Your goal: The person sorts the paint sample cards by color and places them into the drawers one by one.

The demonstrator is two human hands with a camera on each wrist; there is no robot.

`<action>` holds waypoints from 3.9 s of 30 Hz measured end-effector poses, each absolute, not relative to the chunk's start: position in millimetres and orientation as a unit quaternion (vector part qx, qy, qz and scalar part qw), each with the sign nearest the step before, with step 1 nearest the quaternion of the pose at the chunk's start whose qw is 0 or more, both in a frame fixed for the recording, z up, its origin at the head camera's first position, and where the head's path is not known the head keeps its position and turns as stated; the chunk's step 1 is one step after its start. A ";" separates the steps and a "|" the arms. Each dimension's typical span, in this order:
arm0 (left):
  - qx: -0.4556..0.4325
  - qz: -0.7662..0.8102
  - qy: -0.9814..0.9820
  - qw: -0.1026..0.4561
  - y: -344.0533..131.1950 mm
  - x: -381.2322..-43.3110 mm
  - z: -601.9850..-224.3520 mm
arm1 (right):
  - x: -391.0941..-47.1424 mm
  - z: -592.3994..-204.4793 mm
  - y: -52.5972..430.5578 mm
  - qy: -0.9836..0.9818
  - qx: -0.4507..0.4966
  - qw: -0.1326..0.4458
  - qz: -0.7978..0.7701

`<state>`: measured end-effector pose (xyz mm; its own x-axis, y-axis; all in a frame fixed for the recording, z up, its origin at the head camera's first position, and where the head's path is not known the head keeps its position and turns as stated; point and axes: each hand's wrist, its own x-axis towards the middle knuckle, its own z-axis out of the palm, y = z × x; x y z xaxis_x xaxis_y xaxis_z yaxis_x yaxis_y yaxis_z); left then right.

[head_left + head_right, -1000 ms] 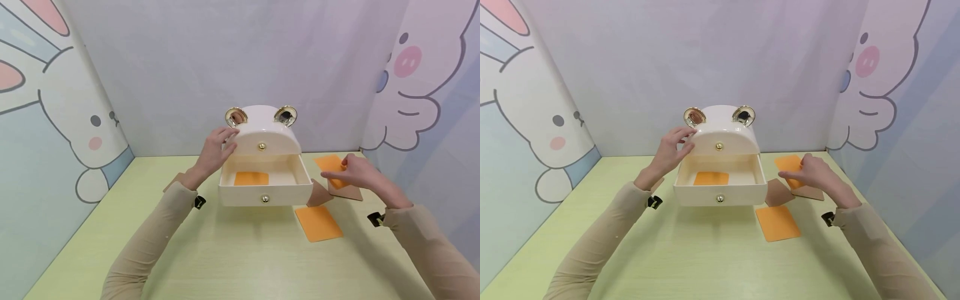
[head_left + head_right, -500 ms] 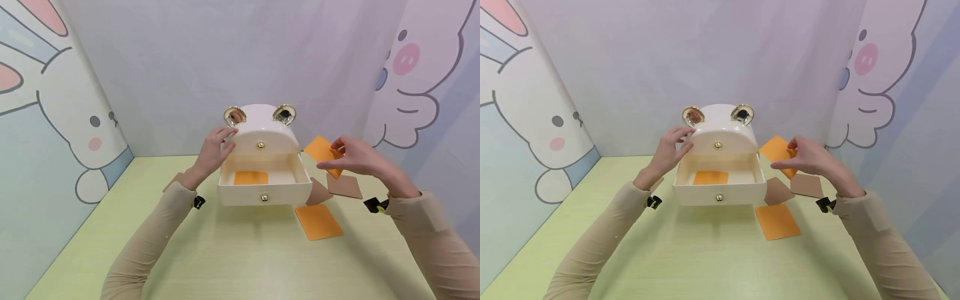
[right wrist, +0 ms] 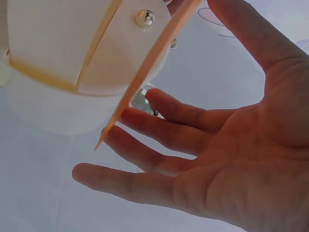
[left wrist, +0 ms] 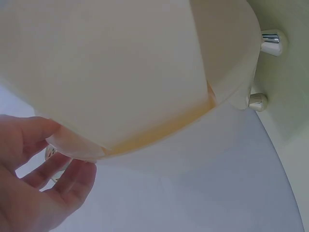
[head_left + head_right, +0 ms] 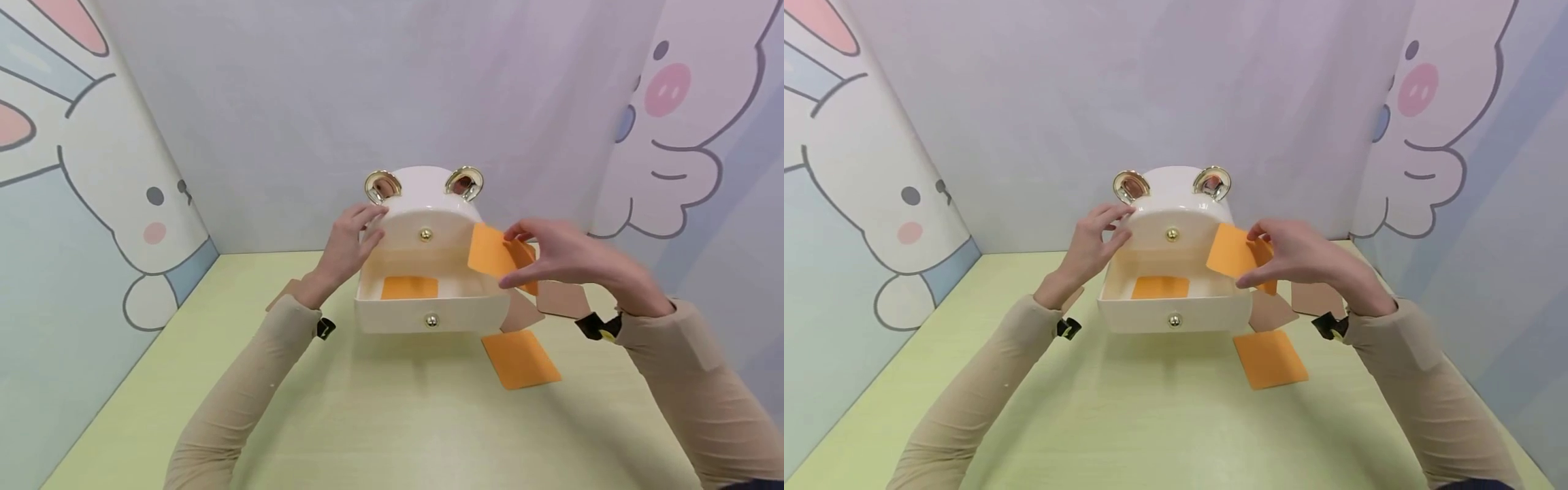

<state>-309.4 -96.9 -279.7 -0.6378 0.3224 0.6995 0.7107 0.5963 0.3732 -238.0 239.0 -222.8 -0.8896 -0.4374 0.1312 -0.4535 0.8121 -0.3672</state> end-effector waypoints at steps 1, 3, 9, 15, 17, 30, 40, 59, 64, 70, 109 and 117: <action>-0.306 -0.330 -0.843 0.296 -96.6 -309.5 -279.9 | -237.6 -222.8 236.4 -0.949 0.244 0.023 0.197; -0.304 -0.332 -0.842 0.297 -96.4 -309.5 -280.4 | -237.6 -222.8 230.8 -0.945 0.261 0.024 0.194; -0.304 -0.335 -0.842 0.295 -96.8 -309.5 -279.6 | -242.2 -222.6 214.8 -0.939 0.293 0.021 0.178; -0.305 -0.334 -0.841 0.296 -96.7 -310.5 -279.2 | -247.2 -222.7 204.5 -0.940 0.292 -0.006 0.175; -0.306 -0.333 -0.841 0.298 -96.8 -310.8 -279.4 | -249.1 -223.2 202.2 -0.939 0.294 -0.013 0.176; -0.312 -0.341 -0.833 0.304 -96.5 -311.7 -282.6 | -257.2 -229.2 193.2 -0.934 0.317 -0.026 0.165; -0.311 -0.339 -0.834 0.304 -96.0 -311.2 -281.6 | -259.9 -231.4 189.4 -0.932 0.319 -0.025 0.171; -0.307 -0.336 -0.836 0.307 -92.5 -312.2 -283.6 | -247.2 -273.2 257.9 -0.950 0.242 0.073 0.184; -0.306 -0.334 -0.837 0.306 -92.5 -312.1 -283.2 | -245.0 -322.2 282.8 -0.940 0.306 0.041 0.144; -0.302 -0.338 -0.838 0.305 -94.7 -311.9 -281.1 | -234.3 -364.3 284.5 -0.917 0.367 -0.064 0.142; -0.307 -0.337 -0.834 0.309 -89.7 -314.6 -285.2 | -248.2 -343.1 299.0 -0.944 0.302 0.003 0.137; -0.304 -0.337 -0.836 0.308 -90.0 -315.0 -285.5 | -254.2 -303.8 309.0 -0.947 0.283 0.022 0.148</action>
<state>-315.0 -90.0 -285.5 -0.6255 0.3003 0.7201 0.7159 0.5878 0.3768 -254.2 309.0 -303.8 -0.8386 -0.5303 0.1247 -0.5431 0.7960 -0.2674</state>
